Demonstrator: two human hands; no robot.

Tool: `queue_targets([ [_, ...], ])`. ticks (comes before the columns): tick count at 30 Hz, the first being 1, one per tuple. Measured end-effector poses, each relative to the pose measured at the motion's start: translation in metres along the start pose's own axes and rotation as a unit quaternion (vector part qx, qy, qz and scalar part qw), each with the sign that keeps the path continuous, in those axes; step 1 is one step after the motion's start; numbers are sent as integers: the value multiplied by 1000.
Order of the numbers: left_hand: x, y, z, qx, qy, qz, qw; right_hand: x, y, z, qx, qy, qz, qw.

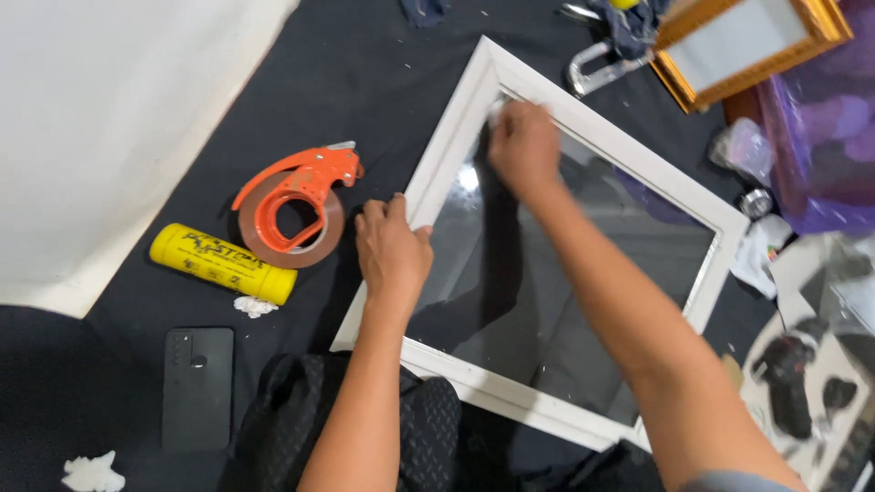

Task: Cleaning a glass frame and preparing a canvas for mounting in a workshop environment.

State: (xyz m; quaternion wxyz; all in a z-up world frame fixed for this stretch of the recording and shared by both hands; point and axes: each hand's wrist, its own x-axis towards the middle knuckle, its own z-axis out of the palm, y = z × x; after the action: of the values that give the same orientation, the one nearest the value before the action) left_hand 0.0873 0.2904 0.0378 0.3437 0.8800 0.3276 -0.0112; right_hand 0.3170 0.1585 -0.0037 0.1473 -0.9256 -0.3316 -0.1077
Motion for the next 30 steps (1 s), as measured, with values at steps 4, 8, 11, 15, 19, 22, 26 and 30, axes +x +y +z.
queue_targets([
  [4, 4, -7, 6, -25, 12, 20, 999, -118, -79, -41, 99, -91, -1, 991],
  [8, 4, -10, 10, -8, 43, 35, 998, -242, -92, -78, 218, -169, -115, 954],
  [11, 0, -12, 8, -7, 48, 38, 998, -295, -51, -127, 134, -310, -26, 941],
  [15, -3, -18, 16, 13, 86, 56, 995, -339, 38, -206, -60, -297, 231, 925],
  [19, -14, -22, 22, 62, 93, 71, 991, -395, 116, -251, -156, -301, 366, 867],
  [22, -24, -17, 14, 80, 62, 36, 994, -423, 135, -263, -203, -327, 381, 841],
  [26, -38, -7, 5, 79, 45, 32, 995, -419, 151, -227, -33, -224, 481, 847],
  [30, -55, 12, -6, 75, 37, 28, 996, -370, 112, -241, 96, -186, 528, 823],
])
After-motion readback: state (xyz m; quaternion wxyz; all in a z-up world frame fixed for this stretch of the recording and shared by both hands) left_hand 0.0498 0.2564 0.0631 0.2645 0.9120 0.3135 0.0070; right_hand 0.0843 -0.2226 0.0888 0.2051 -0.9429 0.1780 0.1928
